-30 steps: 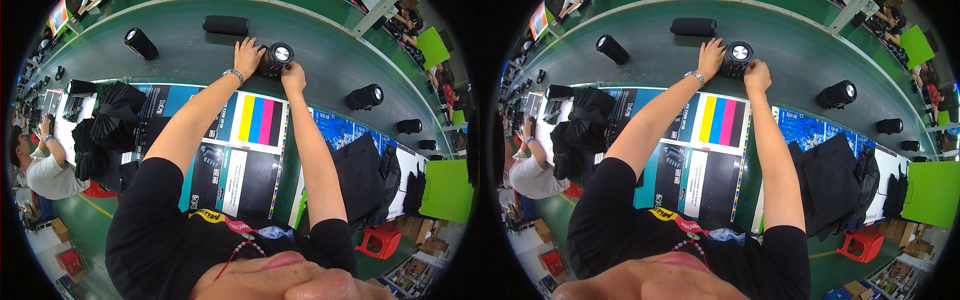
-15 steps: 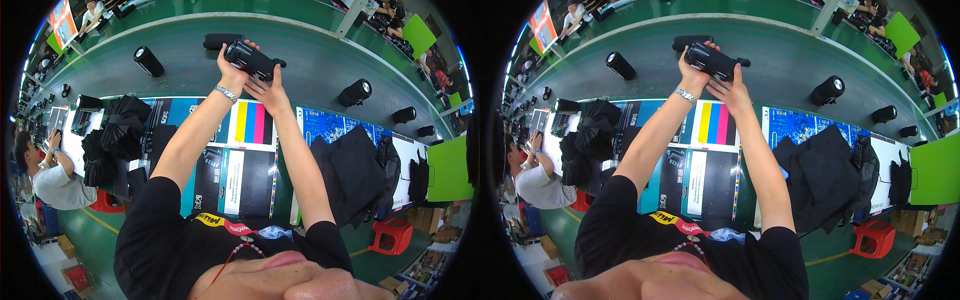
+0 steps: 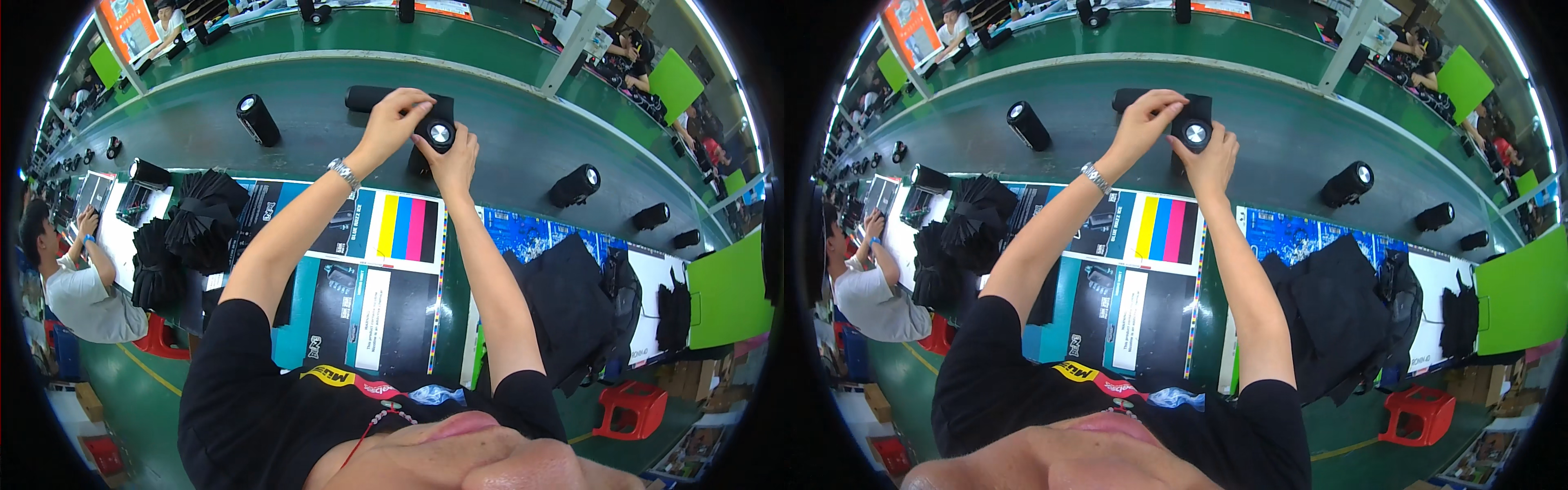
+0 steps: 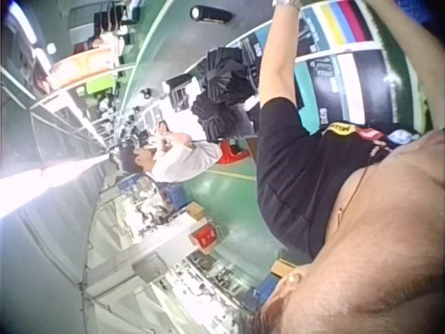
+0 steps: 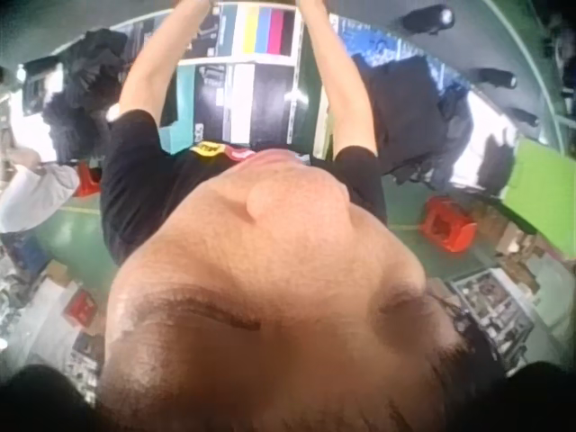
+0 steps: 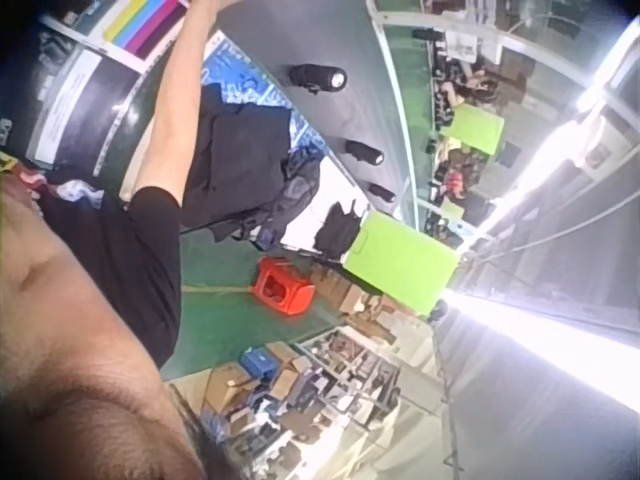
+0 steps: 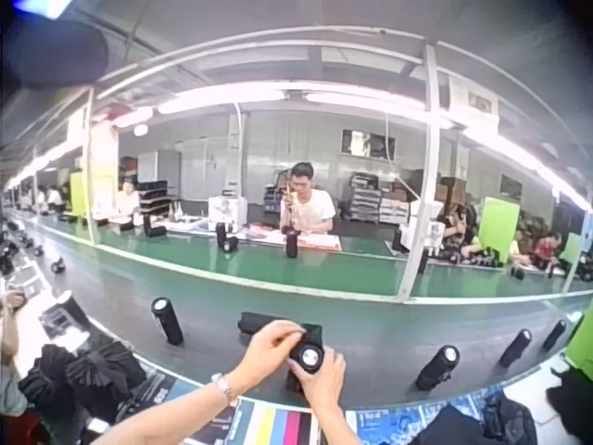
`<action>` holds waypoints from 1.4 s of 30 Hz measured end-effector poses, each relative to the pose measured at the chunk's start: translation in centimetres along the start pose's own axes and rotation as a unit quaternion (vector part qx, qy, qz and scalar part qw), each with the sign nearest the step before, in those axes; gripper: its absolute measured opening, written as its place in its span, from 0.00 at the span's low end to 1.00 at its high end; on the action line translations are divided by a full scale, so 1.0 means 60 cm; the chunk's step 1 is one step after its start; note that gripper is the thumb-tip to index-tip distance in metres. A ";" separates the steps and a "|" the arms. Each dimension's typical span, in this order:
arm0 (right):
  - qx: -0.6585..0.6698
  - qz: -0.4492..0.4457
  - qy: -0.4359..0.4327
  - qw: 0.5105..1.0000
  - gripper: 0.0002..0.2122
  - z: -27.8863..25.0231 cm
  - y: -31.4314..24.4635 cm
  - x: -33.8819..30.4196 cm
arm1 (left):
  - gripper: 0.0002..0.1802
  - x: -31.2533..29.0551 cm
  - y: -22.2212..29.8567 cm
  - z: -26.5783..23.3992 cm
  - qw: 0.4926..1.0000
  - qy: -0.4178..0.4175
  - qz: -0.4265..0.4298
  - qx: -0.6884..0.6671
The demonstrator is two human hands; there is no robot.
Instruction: The person fits black fabric covers over cylindrical electronic components by hand and positions them on a workstation table.
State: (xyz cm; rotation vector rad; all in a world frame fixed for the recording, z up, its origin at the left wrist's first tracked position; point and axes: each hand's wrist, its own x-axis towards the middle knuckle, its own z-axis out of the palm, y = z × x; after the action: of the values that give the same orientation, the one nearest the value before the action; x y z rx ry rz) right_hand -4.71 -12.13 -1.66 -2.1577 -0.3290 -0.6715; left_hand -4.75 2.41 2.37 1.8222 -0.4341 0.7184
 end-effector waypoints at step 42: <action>0.308 0.243 -0.003 0.920 0.11 0.085 0.279 0.082 | 0.15 -0.012 -0.149 0.227 0.794 0.119 -0.378 -0.461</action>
State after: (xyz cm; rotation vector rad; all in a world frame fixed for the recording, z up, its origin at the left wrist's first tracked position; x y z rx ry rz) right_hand 8.63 -18.50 -12.25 -1.5404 0.0101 -0.2267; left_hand 3.74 -7.15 -7.75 0.8103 0.1432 0.0886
